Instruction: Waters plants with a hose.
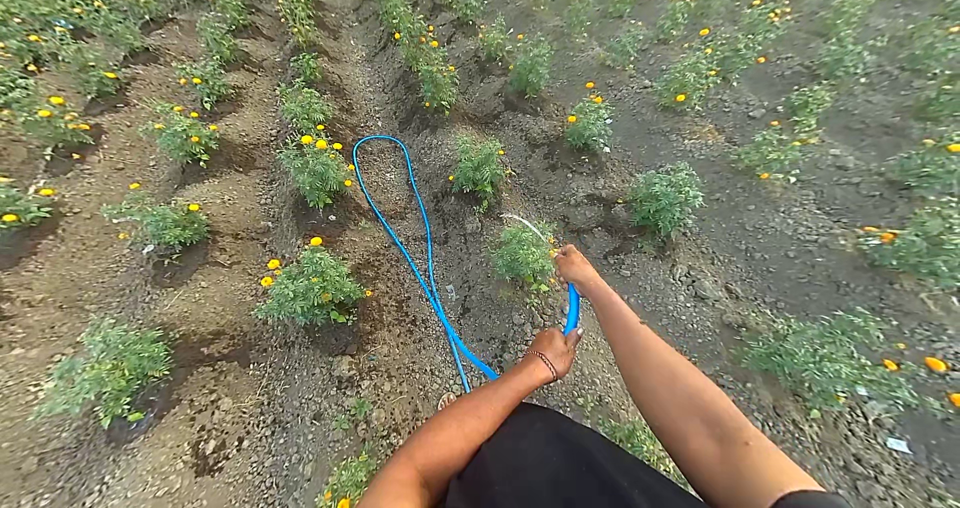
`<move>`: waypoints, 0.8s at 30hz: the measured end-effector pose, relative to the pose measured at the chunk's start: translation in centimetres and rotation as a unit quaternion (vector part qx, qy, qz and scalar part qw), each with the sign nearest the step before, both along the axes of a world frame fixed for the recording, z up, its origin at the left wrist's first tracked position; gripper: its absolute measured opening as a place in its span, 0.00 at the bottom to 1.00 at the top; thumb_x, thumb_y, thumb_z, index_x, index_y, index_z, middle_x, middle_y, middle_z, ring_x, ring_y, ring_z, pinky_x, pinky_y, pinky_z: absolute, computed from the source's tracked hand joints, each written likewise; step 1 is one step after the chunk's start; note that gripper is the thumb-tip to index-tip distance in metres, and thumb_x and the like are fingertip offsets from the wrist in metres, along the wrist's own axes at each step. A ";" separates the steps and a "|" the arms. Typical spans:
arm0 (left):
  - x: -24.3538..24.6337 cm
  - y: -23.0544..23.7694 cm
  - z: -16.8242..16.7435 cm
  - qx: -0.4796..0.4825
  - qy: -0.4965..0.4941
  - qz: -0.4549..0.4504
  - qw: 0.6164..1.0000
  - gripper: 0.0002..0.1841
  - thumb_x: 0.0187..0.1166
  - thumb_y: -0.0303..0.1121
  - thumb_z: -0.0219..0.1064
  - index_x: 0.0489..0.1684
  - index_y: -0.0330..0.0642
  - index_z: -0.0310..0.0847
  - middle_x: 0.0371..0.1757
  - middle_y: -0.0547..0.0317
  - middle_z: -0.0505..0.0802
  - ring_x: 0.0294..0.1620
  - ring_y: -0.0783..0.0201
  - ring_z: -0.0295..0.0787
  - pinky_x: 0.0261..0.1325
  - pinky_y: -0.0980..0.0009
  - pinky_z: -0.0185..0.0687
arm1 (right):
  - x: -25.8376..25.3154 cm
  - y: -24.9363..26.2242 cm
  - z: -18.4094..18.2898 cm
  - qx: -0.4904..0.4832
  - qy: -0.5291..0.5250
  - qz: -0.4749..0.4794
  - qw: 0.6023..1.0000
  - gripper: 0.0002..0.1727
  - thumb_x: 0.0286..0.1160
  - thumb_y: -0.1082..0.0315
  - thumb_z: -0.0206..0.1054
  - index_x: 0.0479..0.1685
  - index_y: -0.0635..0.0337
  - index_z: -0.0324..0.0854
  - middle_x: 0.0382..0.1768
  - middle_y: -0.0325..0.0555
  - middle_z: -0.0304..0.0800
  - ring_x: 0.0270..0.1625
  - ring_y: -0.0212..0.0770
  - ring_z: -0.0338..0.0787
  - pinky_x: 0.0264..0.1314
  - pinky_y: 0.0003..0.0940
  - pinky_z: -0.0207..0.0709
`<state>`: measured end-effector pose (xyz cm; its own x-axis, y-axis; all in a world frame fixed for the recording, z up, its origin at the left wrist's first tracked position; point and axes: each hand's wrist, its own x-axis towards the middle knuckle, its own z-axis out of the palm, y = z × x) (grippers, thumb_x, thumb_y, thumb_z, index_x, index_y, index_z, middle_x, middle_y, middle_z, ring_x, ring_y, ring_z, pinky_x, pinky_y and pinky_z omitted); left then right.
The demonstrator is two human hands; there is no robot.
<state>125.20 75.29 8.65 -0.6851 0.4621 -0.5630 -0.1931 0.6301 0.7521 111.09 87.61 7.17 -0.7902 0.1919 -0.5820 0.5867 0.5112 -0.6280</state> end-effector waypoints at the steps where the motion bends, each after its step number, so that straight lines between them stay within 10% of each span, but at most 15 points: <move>1: 0.0 0.0 0.0 -0.002 0.001 -0.001 1.000 0.35 0.96 0.53 0.38 0.45 0.24 0.80 0.44 0.35 0.87 0.48 0.44 0.87 0.56 0.45 0.80 | 0.1 0.0 0.1 0.002 0.000 0.000 1.000 0.19 0.97 0.60 0.44 0.78 0.58 0.63 0.37 0.46 0.72 0.23 0.37 0.74 0.28 0.33 0.74; 24: 0.9 -0.7 -0.1 -0.001 0.006 0.006 1.000 0.36 0.96 0.53 0.38 0.46 0.24 0.81 0.47 0.33 0.88 0.51 0.42 0.88 0.58 0.44 0.80 | 0.6 -1.4 0.1 -0.004 -0.002 0.016 1.000 0.19 0.97 0.60 0.44 0.77 0.57 0.63 0.34 0.44 0.70 0.21 0.35 0.72 0.25 0.31 0.72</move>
